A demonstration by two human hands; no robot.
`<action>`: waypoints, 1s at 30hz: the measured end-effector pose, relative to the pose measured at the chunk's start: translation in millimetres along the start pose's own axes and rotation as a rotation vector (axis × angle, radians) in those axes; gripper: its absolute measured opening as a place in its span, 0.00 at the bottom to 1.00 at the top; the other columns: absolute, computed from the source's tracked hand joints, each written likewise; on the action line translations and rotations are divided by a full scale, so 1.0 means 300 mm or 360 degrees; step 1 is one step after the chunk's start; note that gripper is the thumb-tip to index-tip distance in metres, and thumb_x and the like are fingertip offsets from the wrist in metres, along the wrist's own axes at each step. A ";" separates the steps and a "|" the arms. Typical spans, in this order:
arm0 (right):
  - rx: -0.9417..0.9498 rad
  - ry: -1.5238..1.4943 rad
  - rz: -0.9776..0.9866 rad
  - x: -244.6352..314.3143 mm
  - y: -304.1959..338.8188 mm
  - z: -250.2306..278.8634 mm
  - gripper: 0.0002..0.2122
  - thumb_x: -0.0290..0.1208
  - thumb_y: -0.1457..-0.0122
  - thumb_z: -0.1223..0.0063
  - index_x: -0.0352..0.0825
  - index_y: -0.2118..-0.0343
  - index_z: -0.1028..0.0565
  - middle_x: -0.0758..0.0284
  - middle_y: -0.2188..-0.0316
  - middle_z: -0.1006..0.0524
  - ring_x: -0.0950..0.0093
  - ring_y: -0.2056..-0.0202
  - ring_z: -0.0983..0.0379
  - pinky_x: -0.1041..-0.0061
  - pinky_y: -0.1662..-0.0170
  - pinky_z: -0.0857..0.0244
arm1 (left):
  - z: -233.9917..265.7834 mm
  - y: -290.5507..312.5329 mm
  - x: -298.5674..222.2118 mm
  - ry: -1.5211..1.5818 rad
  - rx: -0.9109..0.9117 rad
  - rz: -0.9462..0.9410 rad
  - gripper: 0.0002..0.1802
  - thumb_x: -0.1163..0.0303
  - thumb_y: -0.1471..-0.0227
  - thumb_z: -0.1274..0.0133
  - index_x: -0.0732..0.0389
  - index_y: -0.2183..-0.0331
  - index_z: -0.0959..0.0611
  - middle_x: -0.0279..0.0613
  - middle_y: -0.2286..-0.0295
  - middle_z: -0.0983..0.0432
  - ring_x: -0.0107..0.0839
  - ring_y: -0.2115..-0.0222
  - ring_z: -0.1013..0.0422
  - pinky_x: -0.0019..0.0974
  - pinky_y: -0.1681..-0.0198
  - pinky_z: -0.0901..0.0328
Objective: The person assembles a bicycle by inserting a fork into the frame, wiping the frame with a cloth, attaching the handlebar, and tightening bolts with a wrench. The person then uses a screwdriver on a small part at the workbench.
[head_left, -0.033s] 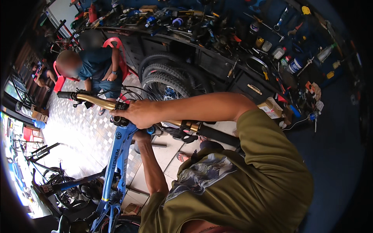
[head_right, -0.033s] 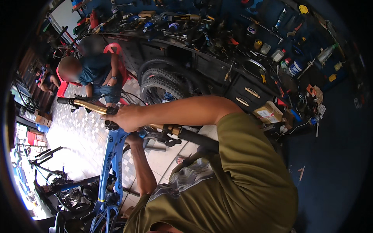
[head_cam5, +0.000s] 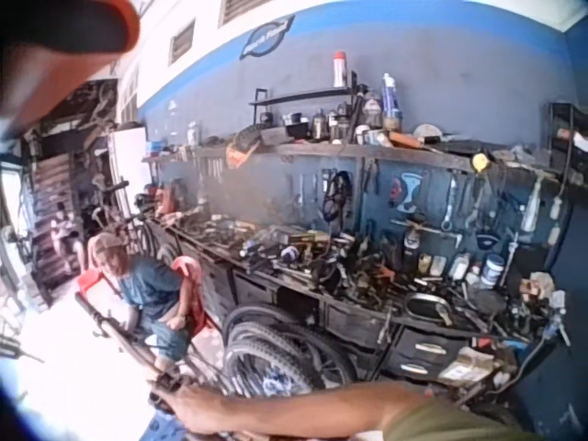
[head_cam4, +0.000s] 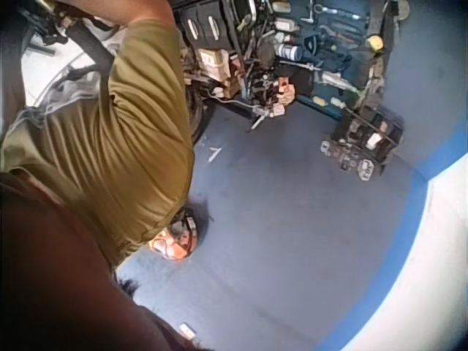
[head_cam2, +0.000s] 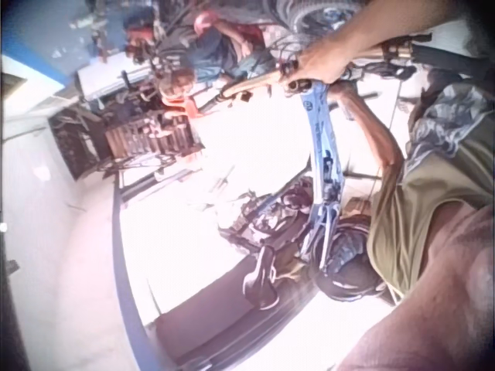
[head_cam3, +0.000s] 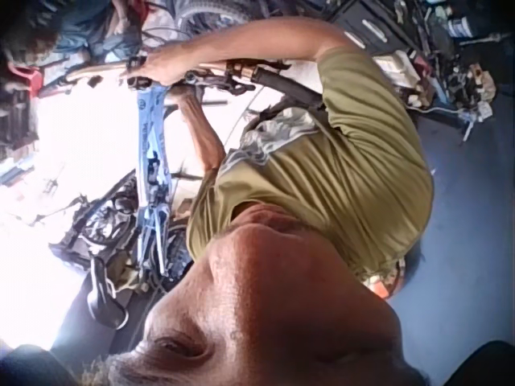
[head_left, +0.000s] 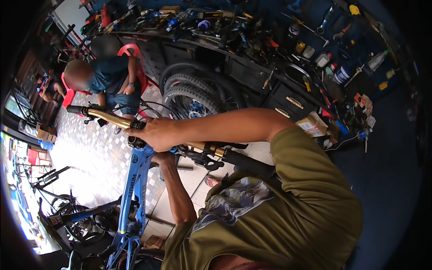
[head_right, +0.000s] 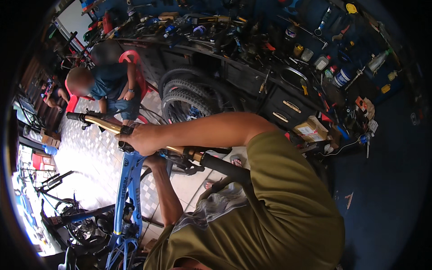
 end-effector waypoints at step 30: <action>-0.1218 -0.0334 -0.1589 -2.347 1.118 0.240 0.16 0.35 0.48 0.34 0.34 0.57 0.18 0.57 0.61 0.16 0.62 0.56 0.19 0.65 0.51 0.28 | 0.256 0.075 0.017 -0.0194 -0.0854 -0.0490 0.24 0.46 0.35 0.59 0.57 0.62 0.21 0.37 0.75 0.27 0.31 0.78 0.32 0.38 0.71 0.32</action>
Point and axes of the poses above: each hand's wrist, its own y-axis away from the middle knuckle, its own z-axis out of the back of the hand, x = y × z, the point moved 4 cm from there along -y, towards the middle knuckle
